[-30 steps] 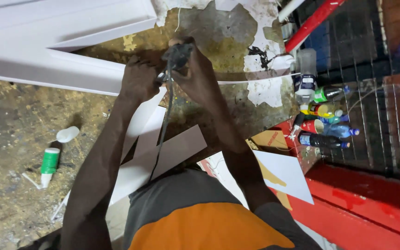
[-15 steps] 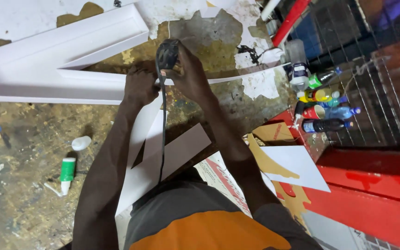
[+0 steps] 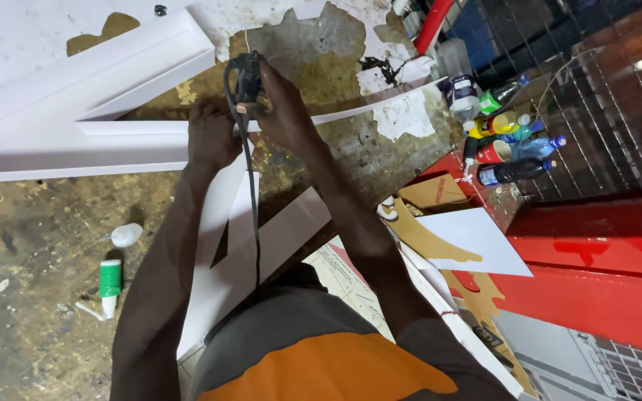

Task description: The person assembles a large white letter-shaped object on a workbench. They apply glue to the edges of the letter components and use a hot glue gun to secure the pieces together. The person repositions the letter multiple times to access different edges for gluing.

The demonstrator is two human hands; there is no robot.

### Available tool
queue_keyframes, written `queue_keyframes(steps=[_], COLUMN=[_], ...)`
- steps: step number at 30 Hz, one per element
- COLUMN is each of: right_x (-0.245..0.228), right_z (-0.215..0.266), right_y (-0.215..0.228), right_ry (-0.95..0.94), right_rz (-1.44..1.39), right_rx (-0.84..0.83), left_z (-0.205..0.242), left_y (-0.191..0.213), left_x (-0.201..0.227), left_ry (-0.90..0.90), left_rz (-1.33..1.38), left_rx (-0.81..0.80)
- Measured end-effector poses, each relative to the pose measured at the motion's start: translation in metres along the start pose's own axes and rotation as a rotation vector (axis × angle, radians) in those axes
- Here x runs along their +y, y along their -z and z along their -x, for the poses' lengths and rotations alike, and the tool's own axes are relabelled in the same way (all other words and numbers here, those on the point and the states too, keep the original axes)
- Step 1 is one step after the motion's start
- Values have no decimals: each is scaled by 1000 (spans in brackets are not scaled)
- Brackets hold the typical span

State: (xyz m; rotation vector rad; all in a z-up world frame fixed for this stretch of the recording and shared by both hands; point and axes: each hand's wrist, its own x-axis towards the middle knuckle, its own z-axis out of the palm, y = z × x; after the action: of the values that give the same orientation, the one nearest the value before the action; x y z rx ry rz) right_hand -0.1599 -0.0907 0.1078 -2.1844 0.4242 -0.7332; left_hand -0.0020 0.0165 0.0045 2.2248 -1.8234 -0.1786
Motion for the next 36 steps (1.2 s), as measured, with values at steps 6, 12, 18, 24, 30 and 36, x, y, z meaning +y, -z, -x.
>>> queue_keyframes(steps=[6, 12, 18, 24, 30, 36], right_x=[-17, -17, -12, -10, -16, -14], right_z=[-3, 0, 0, 9, 10, 9], right_y=[3, 0, -3, -6, -8, -10], right_ry=[-199, -146, -155, -145, -137, -69], right_rz=[13, -14, -10, 23, 89, 28], right_rx=[-26, 1, 26, 29, 47, 63], left_z=[4, 4, 4, 10, 8, 9], left_y=[1, 2, 3, -8, -14, -5], left_x=[-6, -6, -6, -5, -7, -9], left_ry=[-100, -103, -117, -115, -100, -104], left_rz=[91, 117, 114, 122, 132, 73], left_rx=[134, 129, 157, 108, 163, 114])
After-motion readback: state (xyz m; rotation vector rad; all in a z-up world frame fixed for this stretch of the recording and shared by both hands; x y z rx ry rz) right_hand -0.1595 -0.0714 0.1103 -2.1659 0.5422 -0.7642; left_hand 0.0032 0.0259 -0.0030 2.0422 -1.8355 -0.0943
